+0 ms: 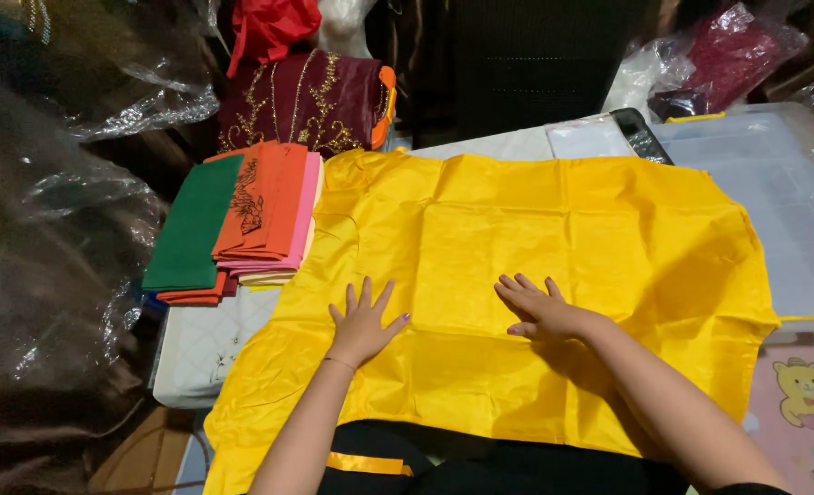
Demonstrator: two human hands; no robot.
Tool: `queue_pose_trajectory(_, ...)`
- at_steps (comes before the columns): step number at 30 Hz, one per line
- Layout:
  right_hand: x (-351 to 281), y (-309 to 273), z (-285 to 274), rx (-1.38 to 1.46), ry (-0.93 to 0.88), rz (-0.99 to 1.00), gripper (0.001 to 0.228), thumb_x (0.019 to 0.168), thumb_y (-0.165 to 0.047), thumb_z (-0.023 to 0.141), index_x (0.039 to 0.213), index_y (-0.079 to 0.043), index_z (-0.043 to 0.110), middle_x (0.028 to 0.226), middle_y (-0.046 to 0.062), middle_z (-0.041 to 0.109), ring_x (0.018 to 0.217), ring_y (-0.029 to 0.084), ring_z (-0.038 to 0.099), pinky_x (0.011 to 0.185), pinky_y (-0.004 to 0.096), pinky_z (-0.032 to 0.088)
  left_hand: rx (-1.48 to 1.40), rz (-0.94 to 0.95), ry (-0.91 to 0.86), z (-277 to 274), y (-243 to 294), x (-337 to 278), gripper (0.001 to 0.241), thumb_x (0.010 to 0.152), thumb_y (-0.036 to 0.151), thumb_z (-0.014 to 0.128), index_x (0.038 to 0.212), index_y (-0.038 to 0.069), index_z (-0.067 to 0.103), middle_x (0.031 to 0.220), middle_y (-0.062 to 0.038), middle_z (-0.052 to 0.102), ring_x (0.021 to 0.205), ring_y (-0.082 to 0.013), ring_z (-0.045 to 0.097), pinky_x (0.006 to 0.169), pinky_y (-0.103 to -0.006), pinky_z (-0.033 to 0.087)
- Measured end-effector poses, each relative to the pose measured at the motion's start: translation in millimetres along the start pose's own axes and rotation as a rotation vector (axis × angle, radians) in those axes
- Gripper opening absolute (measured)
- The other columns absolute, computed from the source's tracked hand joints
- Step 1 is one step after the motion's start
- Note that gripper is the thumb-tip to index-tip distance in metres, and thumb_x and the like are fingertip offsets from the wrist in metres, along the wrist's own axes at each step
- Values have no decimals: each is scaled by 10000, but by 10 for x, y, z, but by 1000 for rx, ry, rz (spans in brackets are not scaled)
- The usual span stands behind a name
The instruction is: Smoothing and folding various pieces of colorful fabric on a suitcase.
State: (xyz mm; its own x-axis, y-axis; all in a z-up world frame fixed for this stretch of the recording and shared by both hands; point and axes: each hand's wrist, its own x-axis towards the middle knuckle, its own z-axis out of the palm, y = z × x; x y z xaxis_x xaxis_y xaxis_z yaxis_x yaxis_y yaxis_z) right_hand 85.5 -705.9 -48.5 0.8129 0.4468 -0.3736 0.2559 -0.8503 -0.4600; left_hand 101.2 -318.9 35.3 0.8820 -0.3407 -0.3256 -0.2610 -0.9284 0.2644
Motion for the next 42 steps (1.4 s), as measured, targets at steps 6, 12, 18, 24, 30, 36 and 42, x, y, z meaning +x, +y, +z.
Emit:
queue_pose_trajectory(6, -84, 38, -392, -143, -48, 27, 1129, 843, -807, 610, 1667, -287, 39, 1744, 67, 16, 1600, 301, 6, 1223, 661, -59, 35, -184, -58, 154, -244, 51, 848, 978, 741, 336, 1665, 312, 87, 1735, -130, -40, 1566, -451, -91, 1107, -799, -65)
queue_pose_trajectory(12, 185, 946, -484, -278, 44, 191, 1065, 866, -907, 415, 1662, -341, -10, 1746, 25, -23, 1599, 270, -2, 1242, 631, -26, -15, -253, -42, 180, -270, 24, 861, 968, 776, 317, 1664, 330, 78, 1733, -127, -54, 1559, -457, -121, 1101, -784, -114)
queue_pose_trajectory(18, 399, 1305, -611, -242, 145, 273, 1026, 881, -895, 391, 1662, -348, 11, 1742, -11, -38, 1592, 255, -30, 1216, 654, -105, -20, -285, -93, 108, -220, 35, 852, 977, 760, 298, 1664, 331, 35, 1730, -126, -90, 1556, -462, -134, 1103, -796, -96)
queue_pose_trajectory(24, 917, 408, -785, -236, 216, 88, 948, 938, -730, 472, 1671, -293, 59, 1742, 60, 3, 1587, 323, -25, 1175, 718, -95, -33, -287, -110, -201, -257, 295, 820, 994, 705, 325, 1630, 199, 214, 1693, -190, 105, 1552, -453, 83, 1138, -786, 3)
queue_pose_trajectory(30, 1655, -911, -895, -206, 301, -257, 700, 1013, -444, 501, 1623, -205, 257, 1695, 116, 221, 1548, 356, 200, 1179, 740, 77, 86, -182, 463, 8, -1009, 1134, 558, 955, 393, 619, 1429, 111, 530, 1321, -169, 551, 1211, -362, 570, 924, -540, 493)
queue_pose_trajectory(36, 2931, -1237, -835, -228, 576, -429, 514, 929, -320, 646, 1419, -178, 580, 1470, 84, 583, 1375, 298, 549, 1126, 621, 404, 278, -249, 737, 10, -1182, 1139, 509, 850, 334, 759, 1264, 81, 607, 1077, -91, 644, 1030, -289, 625, 831, -425, 528)
queue_pose_trajectory(42, 3950, -441, -971, -374, 697, -91, 558, 941, -372, 585, 1444, -130, 568, 1478, 141, 576, 1382, 343, 540, 1101, 649, 421, 294, -318, 761, 136, -1225, 1278, 468, 826, 356, 783, 1188, 97, 641, 979, -73, 665, 957, -272, 651, 793, -402, 546)
